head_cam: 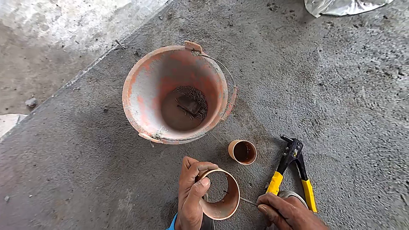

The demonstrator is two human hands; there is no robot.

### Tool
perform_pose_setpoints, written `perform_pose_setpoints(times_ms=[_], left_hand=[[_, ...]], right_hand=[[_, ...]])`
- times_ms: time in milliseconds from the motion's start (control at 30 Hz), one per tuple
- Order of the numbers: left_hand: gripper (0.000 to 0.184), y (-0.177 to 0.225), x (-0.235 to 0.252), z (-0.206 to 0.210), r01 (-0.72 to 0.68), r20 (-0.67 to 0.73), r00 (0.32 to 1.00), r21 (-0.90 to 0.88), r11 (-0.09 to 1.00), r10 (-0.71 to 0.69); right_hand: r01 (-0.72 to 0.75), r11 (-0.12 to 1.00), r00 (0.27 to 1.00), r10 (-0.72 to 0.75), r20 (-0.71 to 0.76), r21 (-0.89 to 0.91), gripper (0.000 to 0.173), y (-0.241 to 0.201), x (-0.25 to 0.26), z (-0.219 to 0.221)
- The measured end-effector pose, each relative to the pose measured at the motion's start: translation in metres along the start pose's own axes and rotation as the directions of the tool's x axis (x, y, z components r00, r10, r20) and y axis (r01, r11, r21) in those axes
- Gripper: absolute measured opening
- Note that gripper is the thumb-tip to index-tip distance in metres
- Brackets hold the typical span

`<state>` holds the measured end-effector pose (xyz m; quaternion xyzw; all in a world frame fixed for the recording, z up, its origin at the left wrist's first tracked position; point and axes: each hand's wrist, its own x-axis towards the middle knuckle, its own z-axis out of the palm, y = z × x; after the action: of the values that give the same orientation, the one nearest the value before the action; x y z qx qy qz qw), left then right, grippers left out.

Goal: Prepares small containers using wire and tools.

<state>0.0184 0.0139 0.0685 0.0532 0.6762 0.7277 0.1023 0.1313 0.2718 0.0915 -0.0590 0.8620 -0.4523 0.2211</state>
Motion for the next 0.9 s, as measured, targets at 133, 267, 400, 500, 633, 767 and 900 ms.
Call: perform_pose_setpoints(times_ms=[133, 267, 400, 500, 633, 767, 900], left_hand=[[0.040, -0.0001, 0.0008, 0.0005, -0.009, 0.010, 1.000, -0.003, 1.000, 0.009], [0.040, -0.0004, 0.0004, 0.0006, -0.005, 0.008, 1.000, -0.007, 1.000, 0.005], [0.040, -0.0014, 0.0004, 0.0007, -0.012, 0.011, 1.000, -0.009, 1.000, 0.012], [0.040, -0.0005, 0.0003, 0.0007, -0.006, 0.014, 1.000, -0.002, 1.000, 0.007], [0.041, -0.0016, -0.0001, 0.0005, -0.009, 0.021, 1.000, 0.001, 1.000, 0.009], [0.041, -0.0018, -0.0007, 0.0010, 0.010, 0.022, 1.000, 0.003, 1.000, -0.010], [0.040, -0.0025, -0.0007, 0.0017, 0.008, 0.025, 1.000, 0.005, 1.000, -0.009]], right_hand=[[0.012, 1.000, 1.000, -0.012, 0.017, -0.013, 0.029, 0.0012, 0.0006, 0.0009], [0.029, 0.999, 1.000, -0.029, 0.004, 0.019, 0.029, 0.0038, 0.0006, 0.0021], [0.008, 0.999, 1.000, -0.007, -0.007, 0.041, 0.027, 0.0020, 0.0013, 0.0021], [-0.008, 1.000, 1.000, 0.008, -0.008, 0.026, 0.029, 0.0025, 0.0011, 0.0036], [-0.006, 1.000, 1.000, 0.006, -0.026, 0.028, 0.027, 0.0032, 0.0008, 0.0030], [0.006, 1.000, 1.000, -0.006, -0.024, 0.019, 0.026, 0.0032, 0.0006, 0.0022], [0.017, 1.000, 1.000, -0.017, -0.015, -0.002, 0.027, 0.0044, 0.0005, 0.0022]])
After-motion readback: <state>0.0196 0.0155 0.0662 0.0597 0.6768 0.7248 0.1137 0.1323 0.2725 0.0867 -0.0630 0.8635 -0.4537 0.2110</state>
